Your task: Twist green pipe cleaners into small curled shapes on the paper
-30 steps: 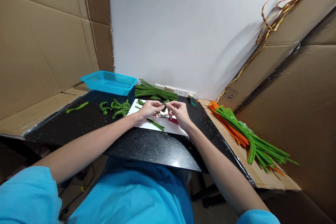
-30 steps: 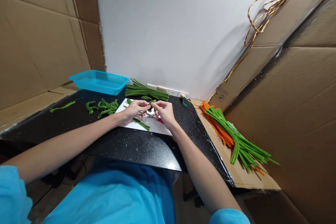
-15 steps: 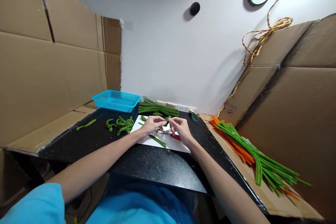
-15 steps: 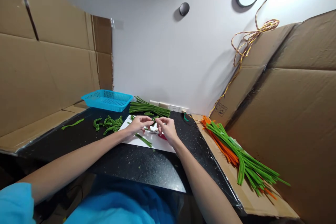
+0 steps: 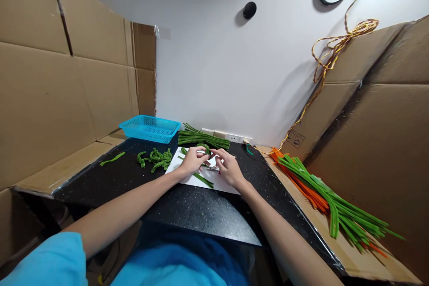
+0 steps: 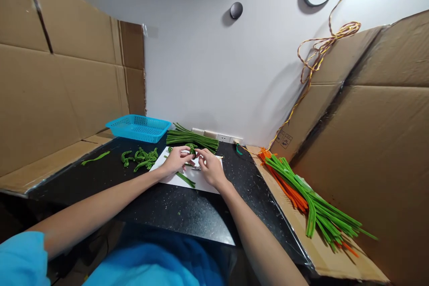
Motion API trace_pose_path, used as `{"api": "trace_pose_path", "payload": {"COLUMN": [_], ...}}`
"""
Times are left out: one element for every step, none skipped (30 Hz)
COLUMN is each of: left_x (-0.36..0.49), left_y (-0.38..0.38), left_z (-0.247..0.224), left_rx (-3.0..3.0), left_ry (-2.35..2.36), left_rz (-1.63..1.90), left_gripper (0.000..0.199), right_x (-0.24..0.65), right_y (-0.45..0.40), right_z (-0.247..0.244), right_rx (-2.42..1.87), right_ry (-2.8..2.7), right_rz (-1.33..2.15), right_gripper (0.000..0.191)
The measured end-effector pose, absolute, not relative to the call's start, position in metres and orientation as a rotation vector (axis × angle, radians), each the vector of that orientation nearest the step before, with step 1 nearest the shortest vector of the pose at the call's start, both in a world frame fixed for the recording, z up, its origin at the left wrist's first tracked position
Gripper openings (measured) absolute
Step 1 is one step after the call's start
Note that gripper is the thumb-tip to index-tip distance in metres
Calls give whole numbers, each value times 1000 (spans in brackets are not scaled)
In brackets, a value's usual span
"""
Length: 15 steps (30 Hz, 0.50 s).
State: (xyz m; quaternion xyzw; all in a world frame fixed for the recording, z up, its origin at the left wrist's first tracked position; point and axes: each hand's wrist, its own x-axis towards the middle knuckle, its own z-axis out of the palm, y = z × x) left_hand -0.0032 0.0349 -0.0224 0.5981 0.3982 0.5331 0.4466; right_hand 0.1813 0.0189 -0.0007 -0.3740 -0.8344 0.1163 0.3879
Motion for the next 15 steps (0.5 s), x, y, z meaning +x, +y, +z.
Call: {"api": "trace_pose_path", "payload": {"left_x": [-4, -4, -5, -6, -6, -7, -6, -6, -5, -5, -4, -4, -4, -4, -5], "left_y": [36, 36, 36, 35, 35, 33, 32, 31, 29, 28, 28, 27, 27, 27, 28], "left_z": [-22, -21, -21, -20, -19, -18, -18, -17, -17, -17, -16, -16, -16, -15, -15], "left_rx": [1462, 1459, 1467, 1480, 1493, 1505, 1519, 1533, 1547, 1557, 1566, 1576, 1591, 1614, 1645], "left_ry": [992, 985, 967, 945, 923, 902, 881, 863, 847, 838, 837, 844, 857, 878, 906], "left_rz": [1325, 1326, 1323, 1311, 1295, 1277, 1258, 1237, 1217, 1202, 1194, 1194, 1204, 1222, 1247], "left_gripper": [37, 41, 45, 51, 57, 64, 70, 73, 72, 69, 63, 56, 50, 45, 41], "right_x": [181, 180, 179, 179, 179, 179, 179, 179, 180, 180, 181, 182, 183, 184, 186], "right_y": [17, 15, 14, 13, 12, 12, 13, 14, 15, 16, 17, 18, 20, 21, 22], "right_z": [0, 1, 1, 2, 2, 2, 1, 0, -1, -1, -2, -3, -3, -3, -3], "right_rx": [-986, -1021, -1054, -1079, -1093, -1099, -1097, -1090, -1081, -1072, -1065, -1060, -1053, -1044, -1030], "right_ry": [-2167, -2200, -2222, -2236, -2246, -2253, -2259, -2260, -2256, -2244, -2225, -2202, -2176, -2148, -2118], "right_rz": [196, 116, 59, 23, 0, -19, -35, -48, -57, -64, -66, -67, -65, -61, -51], "right_gripper": [40, 42, 42, 43, 43, 43, 43, 42, 40, 39, 38, 37, 34, 31, 28]}}
